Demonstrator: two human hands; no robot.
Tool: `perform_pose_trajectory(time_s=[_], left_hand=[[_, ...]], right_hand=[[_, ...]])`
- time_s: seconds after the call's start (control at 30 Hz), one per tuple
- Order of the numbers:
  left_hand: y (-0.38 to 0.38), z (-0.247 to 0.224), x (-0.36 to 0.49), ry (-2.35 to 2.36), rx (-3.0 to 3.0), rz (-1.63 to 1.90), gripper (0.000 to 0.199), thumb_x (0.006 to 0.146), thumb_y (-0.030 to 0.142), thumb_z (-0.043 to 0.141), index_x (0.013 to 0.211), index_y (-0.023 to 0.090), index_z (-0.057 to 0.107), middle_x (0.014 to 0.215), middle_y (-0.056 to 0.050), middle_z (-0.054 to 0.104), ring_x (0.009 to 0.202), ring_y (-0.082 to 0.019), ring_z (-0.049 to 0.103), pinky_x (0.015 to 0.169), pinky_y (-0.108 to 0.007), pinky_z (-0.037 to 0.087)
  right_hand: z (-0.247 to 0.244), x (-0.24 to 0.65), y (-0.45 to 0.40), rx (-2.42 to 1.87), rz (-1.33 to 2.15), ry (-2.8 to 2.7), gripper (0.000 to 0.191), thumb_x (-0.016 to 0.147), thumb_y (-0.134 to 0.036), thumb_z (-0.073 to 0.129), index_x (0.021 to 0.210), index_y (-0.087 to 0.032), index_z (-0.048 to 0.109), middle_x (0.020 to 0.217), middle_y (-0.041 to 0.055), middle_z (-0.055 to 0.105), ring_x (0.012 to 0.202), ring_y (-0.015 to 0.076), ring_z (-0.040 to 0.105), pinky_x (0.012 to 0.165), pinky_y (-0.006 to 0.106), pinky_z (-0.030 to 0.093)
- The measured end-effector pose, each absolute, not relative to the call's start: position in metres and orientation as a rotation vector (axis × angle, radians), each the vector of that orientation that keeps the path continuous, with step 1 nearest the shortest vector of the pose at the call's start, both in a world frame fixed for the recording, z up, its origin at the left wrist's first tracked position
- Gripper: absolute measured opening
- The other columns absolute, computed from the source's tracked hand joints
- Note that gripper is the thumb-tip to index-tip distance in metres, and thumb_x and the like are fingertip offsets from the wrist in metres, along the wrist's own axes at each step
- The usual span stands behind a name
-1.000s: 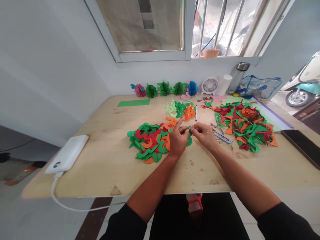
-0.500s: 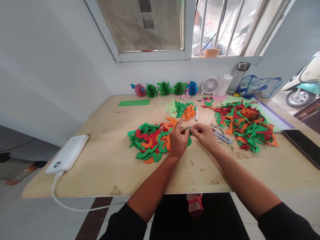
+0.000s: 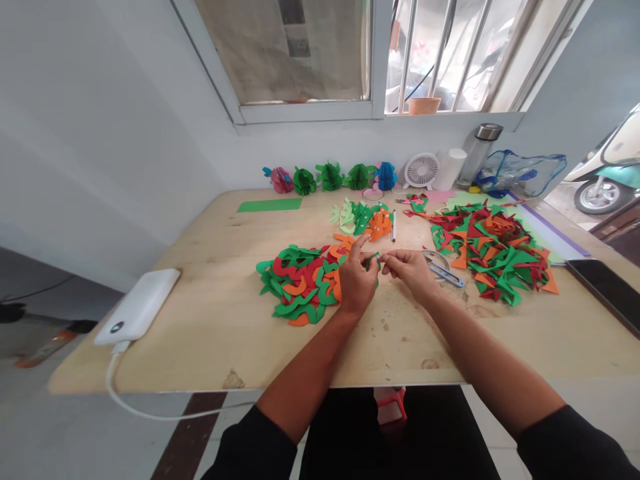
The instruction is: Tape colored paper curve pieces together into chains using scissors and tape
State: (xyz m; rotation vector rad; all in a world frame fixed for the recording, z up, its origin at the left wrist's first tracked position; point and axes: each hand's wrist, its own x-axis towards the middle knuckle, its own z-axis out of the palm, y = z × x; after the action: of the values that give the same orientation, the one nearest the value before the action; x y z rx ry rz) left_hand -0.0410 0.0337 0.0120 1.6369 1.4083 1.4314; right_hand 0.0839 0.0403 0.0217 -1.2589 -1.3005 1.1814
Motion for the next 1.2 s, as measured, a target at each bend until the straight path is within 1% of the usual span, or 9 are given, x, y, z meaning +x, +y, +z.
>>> perform_pose_trajectory(time_s=[0.2,0.37,0.47,0.6,0.77,0.87,1.03,1.1,1.2], left_hand=[[0.034,0.011,-0.041,1.409,1.65,1.419,0.051,0.075,0.009,0.055,0.124,0.019,0.051,0.082,-0.003,0.072,0.076,-0.015,0.066,0.075,-0.026,0.05],[0.033,0.018,-0.042,1.428,1.632,1.446,0.047,0.074,0.01,0.055,0.12,0.019,0.054,0.078,-0.002,0.071,0.076,-0.014,0.066,0.076,-0.026,0.049],[0.032,0.024,-0.044,1.415,1.585,1.441,0.044,0.073,0.011,0.056,0.117,0.018,0.057,0.073,-0.002,0.07,0.069,-0.013,0.064,0.071,-0.024,0.048],[0.033,0.025,-0.044,1.316,1.452,1.394,0.045,0.073,0.012,0.056,0.118,0.016,0.056,0.076,-0.002,0.071,0.061,-0.011,0.061,0.064,-0.022,0.049],[0.032,0.025,-0.043,1.261,1.367,1.365,0.051,0.073,0.014,0.056,0.124,0.015,0.052,0.072,0.0,0.07,0.056,-0.009,0.06,0.058,-0.019,0.047],[0.031,0.025,-0.042,1.258,1.39,1.354,0.05,0.073,0.013,0.057,0.123,0.015,0.052,0.075,-0.001,0.071,0.06,-0.01,0.062,0.061,-0.019,0.048],[0.03,0.021,-0.04,1.272,1.517,1.364,0.052,0.074,0.011,0.056,0.125,0.018,0.052,0.084,-0.003,0.072,0.078,-0.014,0.067,0.074,-0.024,0.05],[0.03,0.019,-0.039,1.268,1.556,1.359,0.051,0.074,0.011,0.056,0.124,0.02,0.052,0.087,-0.004,0.072,0.081,-0.015,0.067,0.074,-0.024,0.05],[0.029,0.017,-0.038,1.239,1.573,1.352,0.05,0.076,0.013,0.055,0.125,0.021,0.052,0.09,-0.004,0.072,0.079,-0.015,0.067,0.069,-0.023,0.05]], right_hand=[[0.025,0.084,0.04,-1.263,1.264,-1.245,0.025,0.063,-0.037,0.062,0.068,-0.013,0.068,0.052,0.0014,0.062,0.041,0.0064,0.039,0.041,0.021,0.028],[0.019,0.087,0.043,-1.35,1.069,-1.364,0.024,0.067,-0.036,0.057,0.071,-0.014,0.068,0.052,0.0014,0.062,0.043,0.008,0.04,0.043,0.021,0.03],[0.017,0.09,0.045,-1.391,0.951,-1.412,0.025,0.07,-0.036,0.055,0.074,-0.015,0.067,0.055,0.0018,0.063,0.045,0.0094,0.043,0.044,0.022,0.033],[0.019,0.09,0.044,-1.349,0.916,-1.425,0.027,0.071,-0.039,0.055,0.075,-0.015,0.066,0.058,0.0019,0.062,0.05,0.0107,0.048,0.048,0.022,0.036],[0.022,0.088,0.041,-1.277,0.907,-1.464,0.026,0.069,-0.04,0.059,0.074,-0.015,0.066,0.054,-0.002,0.055,0.048,0.0092,0.042,0.046,0.022,0.031],[0.022,0.088,0.041,-1.261,0.891,-1.471,0.024,0.069,-0.039,0.06,0.071,-0.015,0.064,0.053,-0.0029,0.053,0.048,0.009,0.04,0.046,0.023,0.03],[0.02,0.089,0.043,-1.282,0.876,-1.469,0.024,0.068,-0.04,0.06,0.065,-0.016,0.06,0.051,-0.0041,0.047,0.048,0.0087,0.037,0.046,0.023,0.029],[0.02,0.089,0.043,-1.3,0.873,-1.463,0.023,0.067,-0.039,0.059,0.064,-0.017,0.058,0.05,-0.0042,0.046,0.047,0.0087,0.036,0.045,0.023,0.028],[0.02,0.089,0.043,-1.332,0.861,-1.445,0.02,0.067,-0.037,0.058,0.064,-0.017,0.058,0.05,-0.0041,0.047,0.047,0.0087,0.036,0.045,0.023,0.027]])
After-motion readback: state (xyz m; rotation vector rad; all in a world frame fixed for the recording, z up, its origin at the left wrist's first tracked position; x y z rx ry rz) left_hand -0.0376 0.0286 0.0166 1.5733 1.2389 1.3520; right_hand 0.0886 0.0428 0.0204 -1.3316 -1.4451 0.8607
